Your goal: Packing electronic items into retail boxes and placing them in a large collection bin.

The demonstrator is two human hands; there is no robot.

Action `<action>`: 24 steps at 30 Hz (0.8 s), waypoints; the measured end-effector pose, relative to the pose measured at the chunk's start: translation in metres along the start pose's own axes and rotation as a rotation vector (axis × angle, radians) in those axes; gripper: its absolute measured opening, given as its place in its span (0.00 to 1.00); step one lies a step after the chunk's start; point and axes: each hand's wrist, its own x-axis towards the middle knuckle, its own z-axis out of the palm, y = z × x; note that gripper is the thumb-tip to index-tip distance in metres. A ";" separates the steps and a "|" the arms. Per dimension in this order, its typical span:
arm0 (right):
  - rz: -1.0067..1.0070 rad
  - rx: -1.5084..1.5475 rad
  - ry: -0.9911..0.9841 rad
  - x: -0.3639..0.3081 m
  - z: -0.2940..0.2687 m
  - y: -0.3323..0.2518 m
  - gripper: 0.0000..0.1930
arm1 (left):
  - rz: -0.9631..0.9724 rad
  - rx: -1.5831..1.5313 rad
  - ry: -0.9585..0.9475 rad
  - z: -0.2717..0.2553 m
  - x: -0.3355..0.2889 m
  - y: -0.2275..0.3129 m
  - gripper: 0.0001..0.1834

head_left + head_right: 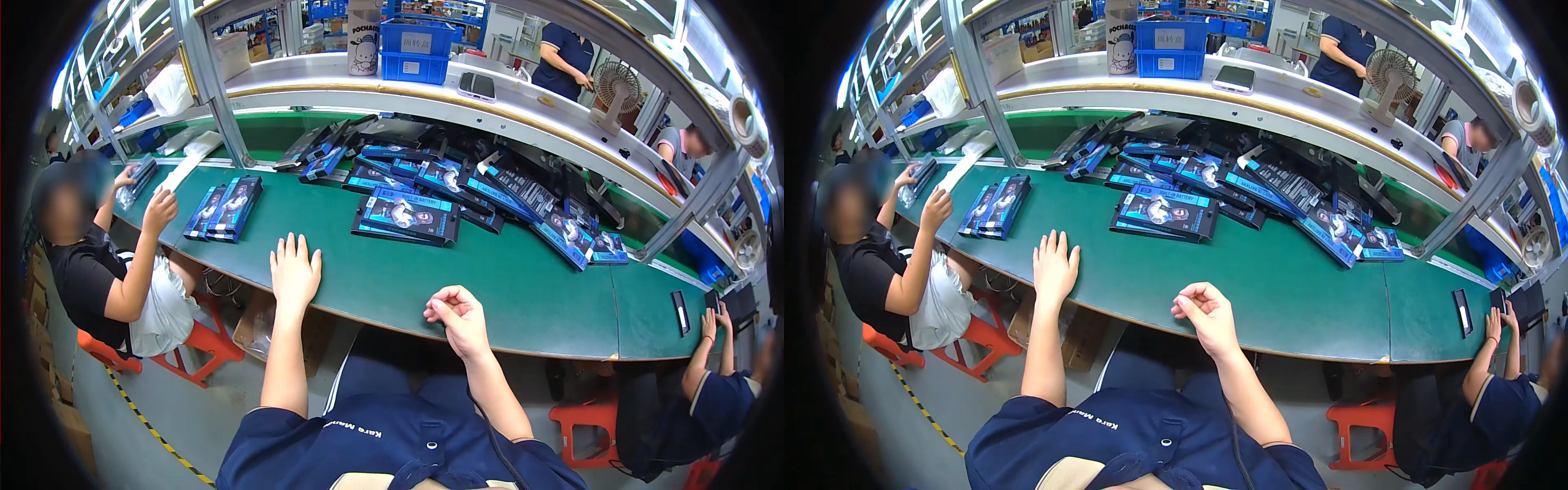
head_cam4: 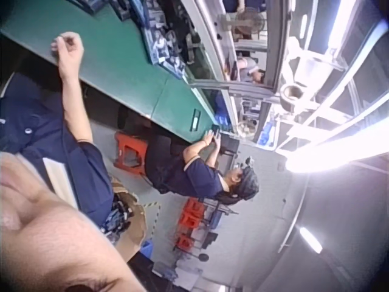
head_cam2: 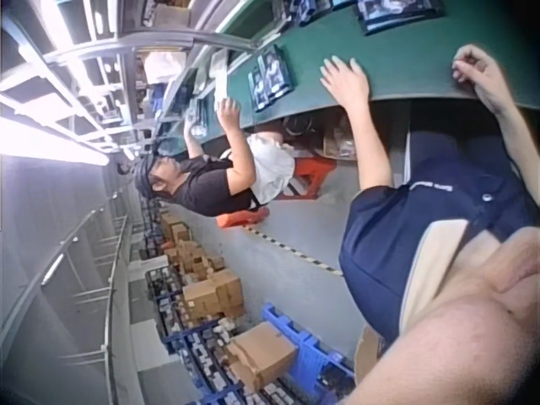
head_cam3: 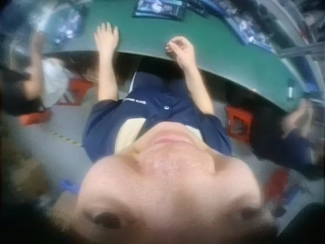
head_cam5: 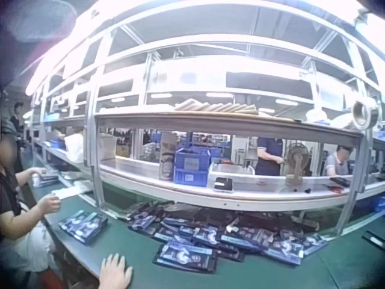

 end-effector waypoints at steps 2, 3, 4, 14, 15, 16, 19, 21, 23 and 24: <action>0.012 0.149 0.045 0.000 -0.009 0.003 0.05 | 0.036 -0.077 0.125 0.001 -0.010 0.005 0.26; 0.022 0.304 0.096 0.001 -0.014 0.003 0.06 | 0.069 -0.165 0.217 -0.004 -0.017 0.014 0.24; 0.101 0.430 0.230 0.003 -0.009 -0.007 0.09 | 0.141 -0.388 0.336 -0.013 -0.022 0.027 0.21; -0.562 -0.823 -0.066 0.078 -0.016 -0.071 0.11 | 0.826 -1.111 0.304 -0.044 0.047 0.168 0.07; -0.808 -1.002 -0.050 0.094 -0.018 -0.082 0.11 | 0.819 -1.101 0.344 -0.045 0.065 0.182 0.07; -0.700 -0.930 0.036 0.106 -0.021 -0.087 0.10 | 0.758 -1.162 0.373 -0.043 0.075 0.197 0.07; -0.610 -0.764 0.252 0.128 -0.055 -0.068 0.08 | 0.749 -1.260 0.495 -0.013 0.079 0.223 0.06; -0.618 -0.925 0.218 0.126 -0.076 -0.051 0.09 | 0.957 -1.024 0.448 -0.003 0.067 0.214 0.04; -0.772 -1.000 0.142 0.121 -0.065 -0.061 0.08 | 1.022 -1.055 0.517 -0.024 0.059 0.214 0.07; -0.748 -0.964 0.160 0.116 -0.058 -0.064 0.07 | 0.966 -1.069 0.487 -0.024 0.057 0.213 0.08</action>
